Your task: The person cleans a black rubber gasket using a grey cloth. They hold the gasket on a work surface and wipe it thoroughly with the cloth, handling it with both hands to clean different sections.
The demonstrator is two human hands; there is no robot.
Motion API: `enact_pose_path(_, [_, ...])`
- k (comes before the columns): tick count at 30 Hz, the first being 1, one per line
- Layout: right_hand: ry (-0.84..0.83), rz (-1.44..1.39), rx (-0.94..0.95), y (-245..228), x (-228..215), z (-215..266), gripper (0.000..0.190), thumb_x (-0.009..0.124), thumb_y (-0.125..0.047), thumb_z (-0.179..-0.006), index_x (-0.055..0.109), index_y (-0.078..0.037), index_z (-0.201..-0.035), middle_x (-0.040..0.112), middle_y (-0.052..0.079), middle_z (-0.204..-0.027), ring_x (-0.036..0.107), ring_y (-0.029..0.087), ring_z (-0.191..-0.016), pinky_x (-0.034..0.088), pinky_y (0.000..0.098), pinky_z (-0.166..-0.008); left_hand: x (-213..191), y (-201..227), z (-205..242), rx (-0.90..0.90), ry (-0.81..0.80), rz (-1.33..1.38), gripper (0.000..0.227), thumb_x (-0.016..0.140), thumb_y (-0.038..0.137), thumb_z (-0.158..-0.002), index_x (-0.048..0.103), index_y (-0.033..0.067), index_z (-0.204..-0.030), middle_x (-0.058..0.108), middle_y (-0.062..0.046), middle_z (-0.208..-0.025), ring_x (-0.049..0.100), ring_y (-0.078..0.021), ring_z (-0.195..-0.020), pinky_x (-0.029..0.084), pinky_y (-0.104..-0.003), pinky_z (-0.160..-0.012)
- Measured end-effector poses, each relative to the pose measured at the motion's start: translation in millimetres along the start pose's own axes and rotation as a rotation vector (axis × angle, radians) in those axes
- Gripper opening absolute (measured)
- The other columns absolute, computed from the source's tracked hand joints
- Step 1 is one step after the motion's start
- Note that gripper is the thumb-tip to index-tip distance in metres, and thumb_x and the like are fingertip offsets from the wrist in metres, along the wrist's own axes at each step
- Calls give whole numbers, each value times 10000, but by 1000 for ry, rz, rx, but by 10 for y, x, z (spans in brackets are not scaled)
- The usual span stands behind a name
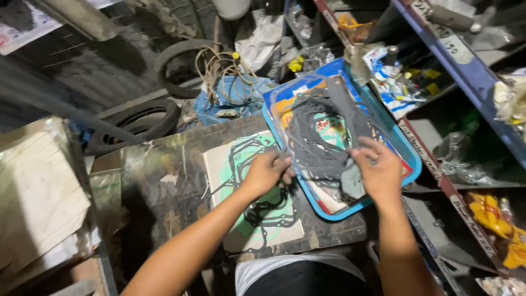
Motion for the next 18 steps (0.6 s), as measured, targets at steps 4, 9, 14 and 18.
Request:
enact_pose_path(4, [274, 354, -55, 138, -291, -47, 433, 778, -138, -895, 731, -176, -1324, 749, 112, -1059, 688, 176, -933, 520, 318, -843, 207, 516, 156, -34, -107, -231, 747, 588, 287, -985, 275, -176, -1480, 756, -162, -715, 749, -238, -580, 632, -389, -594])
enact_pose_path(9, [135, 236, -126, 134, -5, 20, 255, 766, -116, -895, 779, -186, -1140, 762, 30, -960, 695, 148, -943, 492, 288, -884, 103, -10, 232, -22, 18, -237, 673, 621, 257, -956, 386, -65, -1498, 772, -152, -804, 772, -270, -772, 615, -428, -745])
enact_pose_path(14, [-205, 77, -1, 93, 729, 111, 243, 758, -219, -889, 788, -184, -1128, 777, 30, -922, 669, 93, -853, 515, 286, -836, -237, -560, 591, -175, 196, -13, 666, 571, 288, -988, 383, -70, -1517, 790, -139, -932, 778, -226, -751, 621, -357, -768])
enact_pose_path(18, [-479, -30, 63, 110, 1323, 394, 299, 746, -133, -869, 773, -127, -1167, 772, 64, -977, 675, 105, -845, 560, 315, -838, -469, -1123, 899, -276, 428, -80, 536, 636, 330, -948, 606, 99, -1431, 747, -212, -1131, 674, -394, -1159, 536, -493, -999])
Point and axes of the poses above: each hand's wrist, its own z-axis away from the middle knuckle, its own x-axis out of the palm, y = z × x, the point moved 3 cm from there along -z, towards the middle knuckle
